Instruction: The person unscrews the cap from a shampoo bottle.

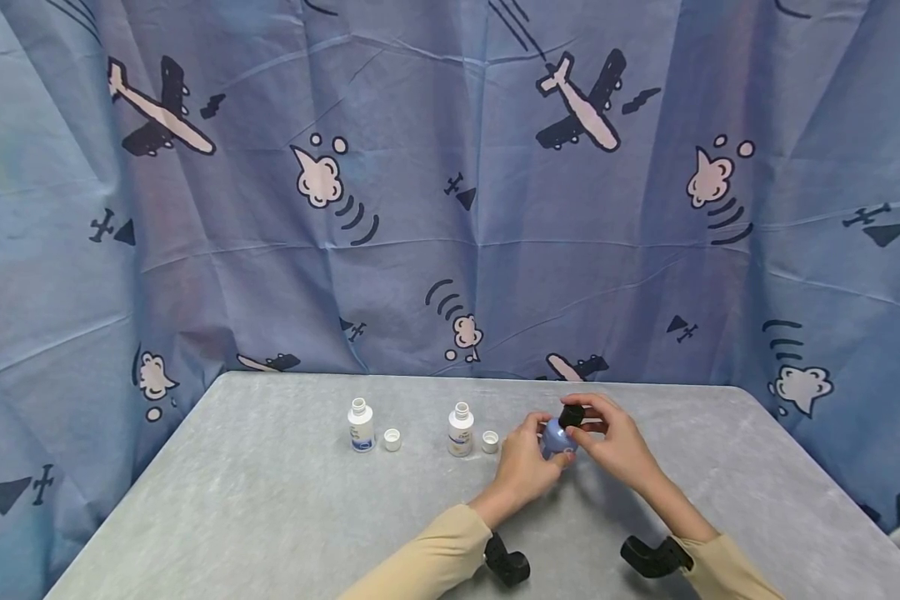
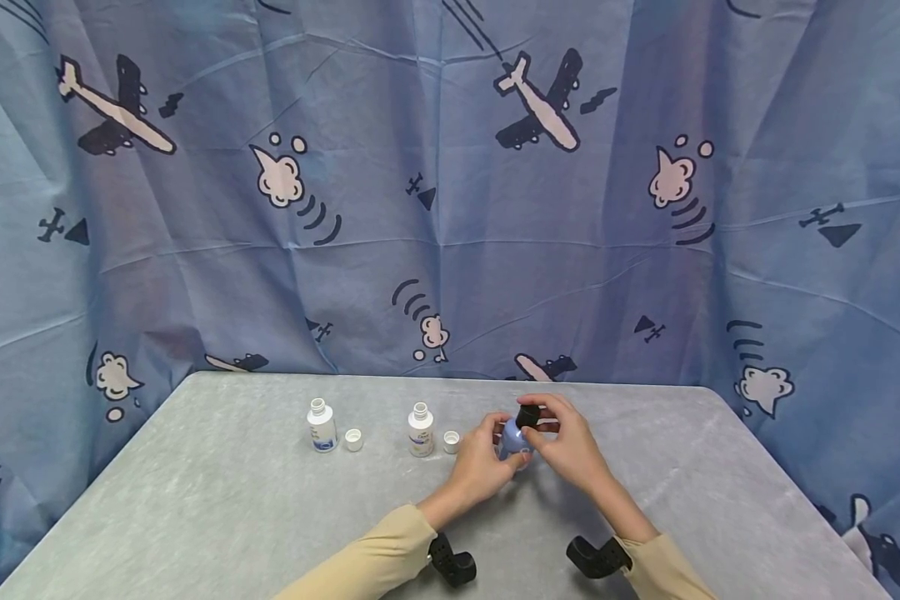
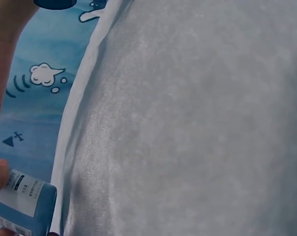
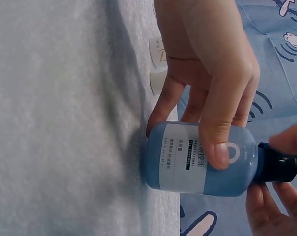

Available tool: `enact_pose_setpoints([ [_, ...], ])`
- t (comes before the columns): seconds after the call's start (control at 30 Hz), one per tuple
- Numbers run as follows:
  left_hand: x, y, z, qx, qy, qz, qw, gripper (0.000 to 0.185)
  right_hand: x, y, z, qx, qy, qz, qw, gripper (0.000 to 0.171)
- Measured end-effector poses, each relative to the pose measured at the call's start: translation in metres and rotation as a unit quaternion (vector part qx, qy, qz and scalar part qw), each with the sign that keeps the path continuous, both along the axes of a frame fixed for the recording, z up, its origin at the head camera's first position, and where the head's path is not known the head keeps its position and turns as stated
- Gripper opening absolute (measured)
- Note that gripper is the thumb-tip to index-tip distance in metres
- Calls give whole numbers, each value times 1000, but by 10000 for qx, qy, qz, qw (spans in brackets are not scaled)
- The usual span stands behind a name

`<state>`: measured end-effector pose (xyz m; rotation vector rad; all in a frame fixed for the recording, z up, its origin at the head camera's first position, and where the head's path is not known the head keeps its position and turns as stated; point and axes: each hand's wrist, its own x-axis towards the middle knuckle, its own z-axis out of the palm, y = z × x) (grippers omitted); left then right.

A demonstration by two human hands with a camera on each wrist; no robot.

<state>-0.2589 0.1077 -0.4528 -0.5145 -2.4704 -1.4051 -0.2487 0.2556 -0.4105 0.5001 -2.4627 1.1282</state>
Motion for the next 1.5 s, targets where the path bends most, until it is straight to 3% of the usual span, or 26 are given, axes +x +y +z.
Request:
enact_pose_setpoints([
  [0.23,3,0,-2,-74,255,-29,9996,51,2,-3,-1,-194,116,6,9997,37],
  [0.47,3,1,-1,-127,190,37,9997,53,3,-3,0,-144,-320,-783,9963,47],
  [0.63,2,0,-2,-250,361,31,9990,52,2,-2,-1,-80,-403,-951,9946,45],
  [0.87,2,-1,-4,-234,350,-4,9991,52,2,-2,-4,-142,-225,-709,9971,39],
  [1.3,1,-3,-7,-77,260,-80,9996,51,3,-1,-5,-248,127,82,9996,40],
  [1.5,2,-5,-4,-16,144,-207,9997,51,3,-3,-5,-120,216,240,9994,41],
])
